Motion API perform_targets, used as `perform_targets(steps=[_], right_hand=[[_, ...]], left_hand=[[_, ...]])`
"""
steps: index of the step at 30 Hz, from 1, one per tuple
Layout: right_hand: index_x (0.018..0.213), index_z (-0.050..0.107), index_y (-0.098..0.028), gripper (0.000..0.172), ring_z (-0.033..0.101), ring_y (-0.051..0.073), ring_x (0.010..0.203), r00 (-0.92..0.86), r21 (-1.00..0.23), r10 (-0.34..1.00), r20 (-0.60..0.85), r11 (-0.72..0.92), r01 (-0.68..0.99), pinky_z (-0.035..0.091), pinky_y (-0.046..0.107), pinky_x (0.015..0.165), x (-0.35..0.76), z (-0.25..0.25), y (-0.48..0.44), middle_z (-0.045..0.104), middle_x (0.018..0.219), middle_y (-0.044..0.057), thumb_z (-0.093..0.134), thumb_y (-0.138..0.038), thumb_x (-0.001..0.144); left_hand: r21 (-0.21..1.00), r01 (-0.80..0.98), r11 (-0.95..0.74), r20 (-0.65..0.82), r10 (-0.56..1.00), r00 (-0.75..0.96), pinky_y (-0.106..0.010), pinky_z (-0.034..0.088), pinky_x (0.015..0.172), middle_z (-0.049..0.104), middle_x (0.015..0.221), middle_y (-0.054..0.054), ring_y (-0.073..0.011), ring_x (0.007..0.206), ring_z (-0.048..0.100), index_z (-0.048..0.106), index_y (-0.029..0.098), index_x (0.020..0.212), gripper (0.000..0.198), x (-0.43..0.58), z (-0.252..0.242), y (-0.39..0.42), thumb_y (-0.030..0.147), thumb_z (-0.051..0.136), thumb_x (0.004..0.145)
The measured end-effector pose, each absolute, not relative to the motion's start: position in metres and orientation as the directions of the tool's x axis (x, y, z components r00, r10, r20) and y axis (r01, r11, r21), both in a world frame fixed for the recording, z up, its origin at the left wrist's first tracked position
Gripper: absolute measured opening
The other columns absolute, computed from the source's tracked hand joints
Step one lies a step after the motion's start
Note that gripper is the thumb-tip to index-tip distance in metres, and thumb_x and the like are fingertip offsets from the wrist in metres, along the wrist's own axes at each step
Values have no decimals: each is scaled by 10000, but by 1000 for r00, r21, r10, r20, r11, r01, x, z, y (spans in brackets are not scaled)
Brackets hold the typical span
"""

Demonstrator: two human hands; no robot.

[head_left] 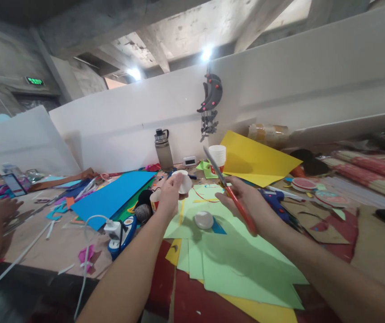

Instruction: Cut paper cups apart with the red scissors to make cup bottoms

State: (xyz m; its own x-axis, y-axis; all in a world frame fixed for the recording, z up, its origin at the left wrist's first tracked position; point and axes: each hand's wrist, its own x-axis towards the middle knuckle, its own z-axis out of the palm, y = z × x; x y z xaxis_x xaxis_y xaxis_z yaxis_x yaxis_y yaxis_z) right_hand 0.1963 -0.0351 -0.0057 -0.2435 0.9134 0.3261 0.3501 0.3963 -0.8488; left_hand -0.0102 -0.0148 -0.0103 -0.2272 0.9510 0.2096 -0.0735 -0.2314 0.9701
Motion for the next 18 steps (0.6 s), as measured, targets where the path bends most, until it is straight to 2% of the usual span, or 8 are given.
perform_targets(steps=[3,7,11,18], right_hand=[[1241,406,-213,601,591,166,664,-203,-898,904,376,410,161,469,265,562,194,-5,-37,608,809,24,630,-457,739],[1234,376,-218,622,611,160,756,-184,-886,874,449,462,34,508,278,692,192,-10,-32,609,883,36,670,-411,721],[1232,384,-202,601,624,184,838,-204,-855,844,496,515,53,510,321,783,190,-19,-25,617,899,48,674,-362,731],[1207,457,-169,530,634,172,763,-217,-844,866,451,493,212,513,297,711,194,-23,-22,650,894,61,646,-325,736]], left_hand=[[973,94,-211,213,977,-12,-183,349,412,617,668,-38,-86,484,500,640,166,878,464,0,-11,-24,605,566,747],[952,193,-238,225,970,88,-195,369,444,597,680,-20,-98,520,517,639,169,880,377,12,-9,-34,511,644,721],[952,213,-221,204,974,101,-231,416,496,597,679,-16,-122,561,526,628,163,808,295,20,-7,-39,430,682,696],[931,264,-252,214,963,166,-237,398,527,609,676,-7,-133,570,527,643,179,771,133,24,-3,-45,273,683,686]])
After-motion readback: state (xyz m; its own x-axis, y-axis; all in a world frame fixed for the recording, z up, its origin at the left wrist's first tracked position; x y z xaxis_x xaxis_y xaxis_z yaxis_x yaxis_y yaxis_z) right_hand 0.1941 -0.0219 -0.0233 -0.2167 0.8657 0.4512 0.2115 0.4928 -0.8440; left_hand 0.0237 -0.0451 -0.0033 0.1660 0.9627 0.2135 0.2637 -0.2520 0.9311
